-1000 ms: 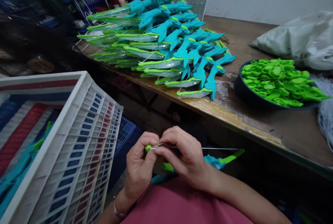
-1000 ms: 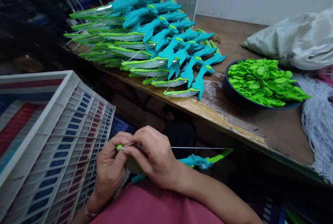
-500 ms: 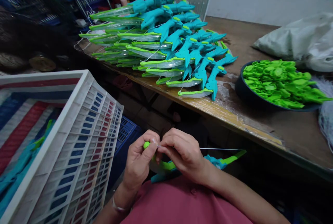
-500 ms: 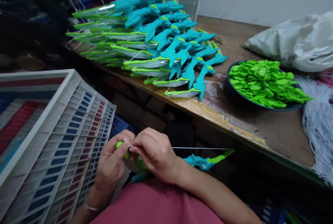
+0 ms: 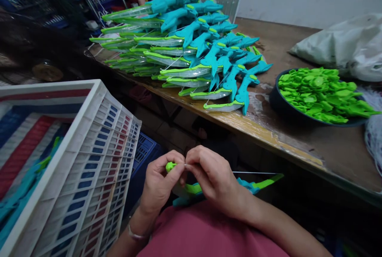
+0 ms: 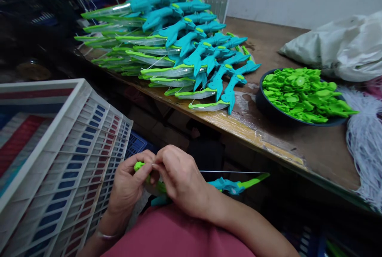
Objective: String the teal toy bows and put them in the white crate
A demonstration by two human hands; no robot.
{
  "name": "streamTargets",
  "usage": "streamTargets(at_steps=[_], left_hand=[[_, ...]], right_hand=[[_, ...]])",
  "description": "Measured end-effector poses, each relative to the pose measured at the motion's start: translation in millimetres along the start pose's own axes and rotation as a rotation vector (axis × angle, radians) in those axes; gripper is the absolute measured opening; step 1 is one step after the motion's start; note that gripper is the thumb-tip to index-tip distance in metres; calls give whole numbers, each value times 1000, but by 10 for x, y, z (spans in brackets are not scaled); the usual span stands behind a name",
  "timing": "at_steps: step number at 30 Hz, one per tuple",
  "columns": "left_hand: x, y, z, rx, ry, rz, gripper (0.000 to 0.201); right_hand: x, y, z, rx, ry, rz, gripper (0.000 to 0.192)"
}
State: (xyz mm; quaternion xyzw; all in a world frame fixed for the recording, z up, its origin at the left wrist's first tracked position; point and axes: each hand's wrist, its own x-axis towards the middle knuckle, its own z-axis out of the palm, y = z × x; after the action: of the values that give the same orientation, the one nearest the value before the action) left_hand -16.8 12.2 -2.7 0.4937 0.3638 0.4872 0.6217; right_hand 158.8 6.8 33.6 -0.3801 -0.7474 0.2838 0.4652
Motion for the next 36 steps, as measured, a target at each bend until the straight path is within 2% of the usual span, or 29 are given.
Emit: streamTargets(at_steps=[3, 6, 8, 13, 16, 18, 22, 25, 30, 32, 36], left_hand=[[3, 4, -30, 55, -24, -3, 15], [15, 29, -41, 85, -52, -15, 15], [19, 41, -35, 75, -71, -47, 20], [18, 28, -1, -101, -64, -150, 28], [18, 19, 22, -133, -40, -169, 27], [24, 19, 32, -146, -25, -181, 29], [46, 19, 31, -140, 43, -231, 30], [63, 16, 23, -147, 70, -249, 33], [72, 24, 18, -147, 44, -239, 38], [77, 32, 20, -108, 46, -242, 39], [98, 37, 27, -53, 26, -229, 40]], right_hand=[[-2, 26, 6, 90, 38, 110, 9], [-8, 80, 30, 148, 99, 130, 10], [-23, 108, 53, 125, 105, 76, 10], [-64, 137, 113, -94, 142, -204, 15], [-63, 143, 125, -205, 168, -280, 17], [-57, 139, 122, -214, 158, -265, 14], [-58, 111, 121, -64, 126, -111, 11], [-74, 84, 133, 13, 129, -52, 12], [-109, 69, 124, 58, 153, -18, 12], [-117, 81, 112, 19, 134, -19, 4], [-113, 115, 106, -67, 120, -69, 11]])
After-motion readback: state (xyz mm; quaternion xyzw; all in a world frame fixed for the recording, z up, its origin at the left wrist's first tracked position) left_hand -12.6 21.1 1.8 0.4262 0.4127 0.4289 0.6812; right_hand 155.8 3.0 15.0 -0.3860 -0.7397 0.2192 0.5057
